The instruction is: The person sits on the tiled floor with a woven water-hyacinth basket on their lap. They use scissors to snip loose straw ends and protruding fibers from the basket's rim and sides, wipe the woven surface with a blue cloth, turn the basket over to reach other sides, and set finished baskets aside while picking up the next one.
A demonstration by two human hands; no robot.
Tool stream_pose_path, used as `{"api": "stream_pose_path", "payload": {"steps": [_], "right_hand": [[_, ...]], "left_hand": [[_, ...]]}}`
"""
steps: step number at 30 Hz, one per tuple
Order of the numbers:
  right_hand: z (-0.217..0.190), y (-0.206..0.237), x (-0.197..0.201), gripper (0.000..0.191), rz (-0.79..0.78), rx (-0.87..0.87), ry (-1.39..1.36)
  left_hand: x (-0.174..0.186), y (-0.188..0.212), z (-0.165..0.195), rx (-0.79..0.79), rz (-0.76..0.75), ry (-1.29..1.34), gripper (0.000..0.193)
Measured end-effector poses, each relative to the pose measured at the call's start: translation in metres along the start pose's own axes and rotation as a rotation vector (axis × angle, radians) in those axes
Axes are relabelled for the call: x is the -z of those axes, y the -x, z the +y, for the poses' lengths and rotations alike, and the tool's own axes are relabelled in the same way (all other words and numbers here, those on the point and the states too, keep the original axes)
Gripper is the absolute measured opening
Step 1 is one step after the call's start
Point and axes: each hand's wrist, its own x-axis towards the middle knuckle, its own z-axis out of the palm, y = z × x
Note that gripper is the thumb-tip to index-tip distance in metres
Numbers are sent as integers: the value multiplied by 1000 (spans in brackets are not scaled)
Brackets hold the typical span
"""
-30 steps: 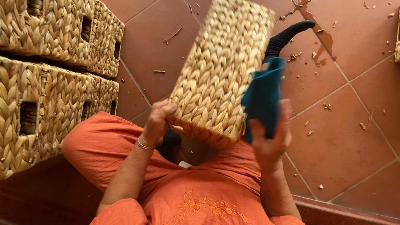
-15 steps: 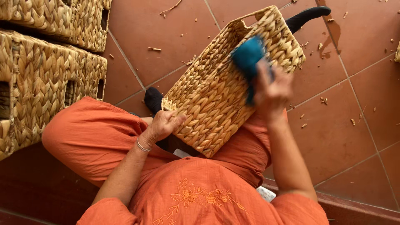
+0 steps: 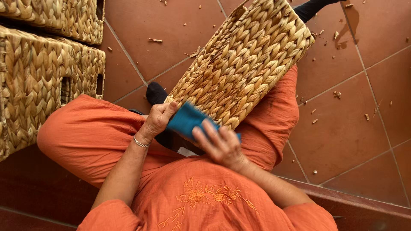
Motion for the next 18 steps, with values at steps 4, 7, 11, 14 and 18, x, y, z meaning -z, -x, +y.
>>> {"api": "stream_pose_path", "payload": {"steps": [4, 7, 11, 14, 18], "right_hand": [[37, 2, -18, 26, 120, 19, -14], [131, -9, -37, 24, 88, -192, 348], [245, -44, -35, 40, 218, -460, 461], [240, -55, -40, 48, 216, -532, 565], [110, -33, -36, 31, 93, -266, 300]], "left_hand": [[-1, 3, 4, 4, -16, 77, 53], [0, 1, 3, 66, -56, 153, 52], [0, 0, -9, 53, -17, 83, 55], [1, -1, -19, 158, 38, 211, 62], [9, -3, -18, 75, 159, 67, 60]]}}
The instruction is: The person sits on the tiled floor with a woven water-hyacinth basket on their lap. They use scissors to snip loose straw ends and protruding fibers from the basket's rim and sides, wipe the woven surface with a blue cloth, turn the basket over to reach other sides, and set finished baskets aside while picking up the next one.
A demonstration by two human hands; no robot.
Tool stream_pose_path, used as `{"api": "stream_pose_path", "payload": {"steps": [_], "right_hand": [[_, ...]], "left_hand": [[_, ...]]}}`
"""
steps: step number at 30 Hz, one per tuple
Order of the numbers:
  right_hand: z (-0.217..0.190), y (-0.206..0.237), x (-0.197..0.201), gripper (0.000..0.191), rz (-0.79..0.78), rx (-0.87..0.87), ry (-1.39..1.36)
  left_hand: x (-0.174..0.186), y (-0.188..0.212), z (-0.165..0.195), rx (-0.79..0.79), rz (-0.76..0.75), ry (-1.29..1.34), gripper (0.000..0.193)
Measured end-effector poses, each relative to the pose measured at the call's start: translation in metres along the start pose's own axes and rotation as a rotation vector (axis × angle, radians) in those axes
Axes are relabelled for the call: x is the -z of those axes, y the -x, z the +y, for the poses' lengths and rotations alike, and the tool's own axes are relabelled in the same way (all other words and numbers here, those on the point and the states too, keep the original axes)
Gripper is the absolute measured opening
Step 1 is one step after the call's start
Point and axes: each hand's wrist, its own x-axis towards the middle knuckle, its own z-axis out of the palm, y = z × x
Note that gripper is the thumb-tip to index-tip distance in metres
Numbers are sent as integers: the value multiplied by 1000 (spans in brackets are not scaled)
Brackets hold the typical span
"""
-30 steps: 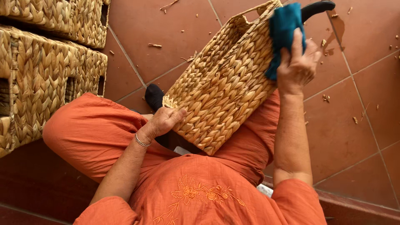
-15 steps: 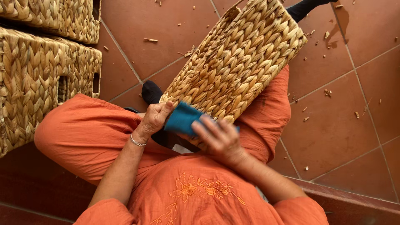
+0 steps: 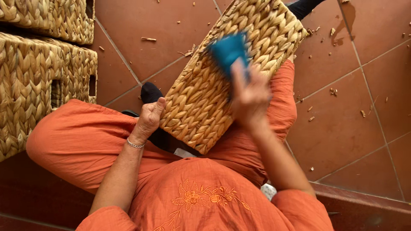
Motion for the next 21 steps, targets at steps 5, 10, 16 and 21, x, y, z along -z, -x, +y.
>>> {"api": "stream_pose_path", "payload": {"steps": [5, 10, 16, 21], "right_hand": [[-86, 63, 81, 55, -221, 339, -369], [2, 31, 14, 38, 49, 216, -256], [148, -45, -55, 54, 145, -226, 212], [51, -36, -34, 37, -42, -108, 149]], "left_hand": [[6, 5, 17, -34, -7, -20, 56], [2, 7, 32, 57, -50, 78, 56], [-4, 8, 46, 71, -76, 104, 54], [2, 1, 27, 8, 21, 29, 58]]}}
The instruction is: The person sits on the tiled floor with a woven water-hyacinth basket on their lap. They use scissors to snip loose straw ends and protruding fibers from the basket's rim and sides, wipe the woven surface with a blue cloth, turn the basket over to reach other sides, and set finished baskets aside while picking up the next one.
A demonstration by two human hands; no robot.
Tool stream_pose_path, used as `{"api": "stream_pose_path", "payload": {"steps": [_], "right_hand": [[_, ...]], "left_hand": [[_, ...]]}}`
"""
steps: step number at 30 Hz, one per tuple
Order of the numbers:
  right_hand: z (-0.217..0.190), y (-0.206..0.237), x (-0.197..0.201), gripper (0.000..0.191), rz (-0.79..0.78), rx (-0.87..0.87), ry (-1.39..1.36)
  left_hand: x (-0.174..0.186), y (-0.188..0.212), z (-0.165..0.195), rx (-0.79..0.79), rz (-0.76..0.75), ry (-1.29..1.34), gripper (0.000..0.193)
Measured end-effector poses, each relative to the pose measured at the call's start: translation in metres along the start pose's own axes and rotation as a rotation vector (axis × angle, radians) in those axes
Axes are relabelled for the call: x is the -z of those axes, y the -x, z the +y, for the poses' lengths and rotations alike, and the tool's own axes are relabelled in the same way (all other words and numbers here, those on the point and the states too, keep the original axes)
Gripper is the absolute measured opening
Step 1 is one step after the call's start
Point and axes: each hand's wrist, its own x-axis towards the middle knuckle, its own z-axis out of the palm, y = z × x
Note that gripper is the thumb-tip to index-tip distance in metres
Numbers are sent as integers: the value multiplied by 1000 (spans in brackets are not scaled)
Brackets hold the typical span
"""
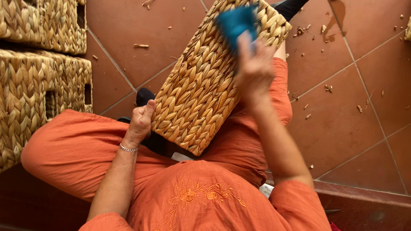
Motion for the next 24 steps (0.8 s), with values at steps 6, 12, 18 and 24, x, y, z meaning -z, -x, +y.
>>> {"api": "stream_pose_path", "payload": {"steps": [6, 12, 18, 24], "right_hand": [[-135, 99, 114, 44, -187, 502, -500], [-81, 71, 61, 37, -2, 452, -310], [61, -20, -11, 44, 107, 27, 36], [-26, 11, 4, 42, 24, 32, -64]], "left_hand": [[12, -13, -35, 64, 12, 96, 60], [6, -18, -28, 44, -78, 217, 53], [1, -17, -21, 18, -90, 169, 61], [3, -13, 1, 43, -40, 228, 52]]}}
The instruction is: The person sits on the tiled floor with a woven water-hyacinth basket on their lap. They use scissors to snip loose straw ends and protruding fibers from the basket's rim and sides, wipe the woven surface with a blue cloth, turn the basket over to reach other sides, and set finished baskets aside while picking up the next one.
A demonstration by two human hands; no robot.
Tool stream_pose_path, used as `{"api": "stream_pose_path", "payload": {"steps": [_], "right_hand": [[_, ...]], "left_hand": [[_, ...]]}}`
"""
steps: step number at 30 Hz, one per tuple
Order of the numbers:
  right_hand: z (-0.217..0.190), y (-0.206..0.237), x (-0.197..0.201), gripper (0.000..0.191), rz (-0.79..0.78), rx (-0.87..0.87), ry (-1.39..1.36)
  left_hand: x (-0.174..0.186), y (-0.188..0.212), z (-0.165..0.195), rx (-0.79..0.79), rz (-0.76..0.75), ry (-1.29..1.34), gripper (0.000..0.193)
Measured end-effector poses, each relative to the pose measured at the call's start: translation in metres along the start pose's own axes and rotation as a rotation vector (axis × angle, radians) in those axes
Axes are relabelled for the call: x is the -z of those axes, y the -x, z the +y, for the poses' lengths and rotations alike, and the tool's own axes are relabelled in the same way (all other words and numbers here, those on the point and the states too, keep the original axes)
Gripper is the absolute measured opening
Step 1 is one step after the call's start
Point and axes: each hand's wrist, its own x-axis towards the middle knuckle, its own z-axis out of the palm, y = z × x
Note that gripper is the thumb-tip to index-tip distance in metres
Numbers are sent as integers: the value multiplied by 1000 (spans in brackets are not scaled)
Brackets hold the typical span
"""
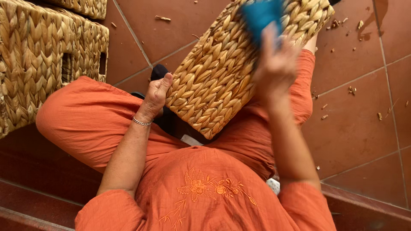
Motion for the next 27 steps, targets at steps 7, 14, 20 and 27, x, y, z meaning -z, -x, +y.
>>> {"api": "stream_pose_path", "payload": {"steps": [7, 14, 20, 27], "right_hand": [[-99, 95, 112, 47, -180, 477, -507], [54, 23, 22, 38, 21, 171, -58], [68, 4, -17, 48, 52, -76, 53], [-68, 106, 82, 43, -42, 292, -341]], "left_hand": [[-8, 9, 2, -208, 214, -221, 49], [0, 4, 0, -148, 133, -233, 55], [7, -3, 1, 67, 11, -36, 62], [15, -2, 4, 102, -74, -54, 65]]}}
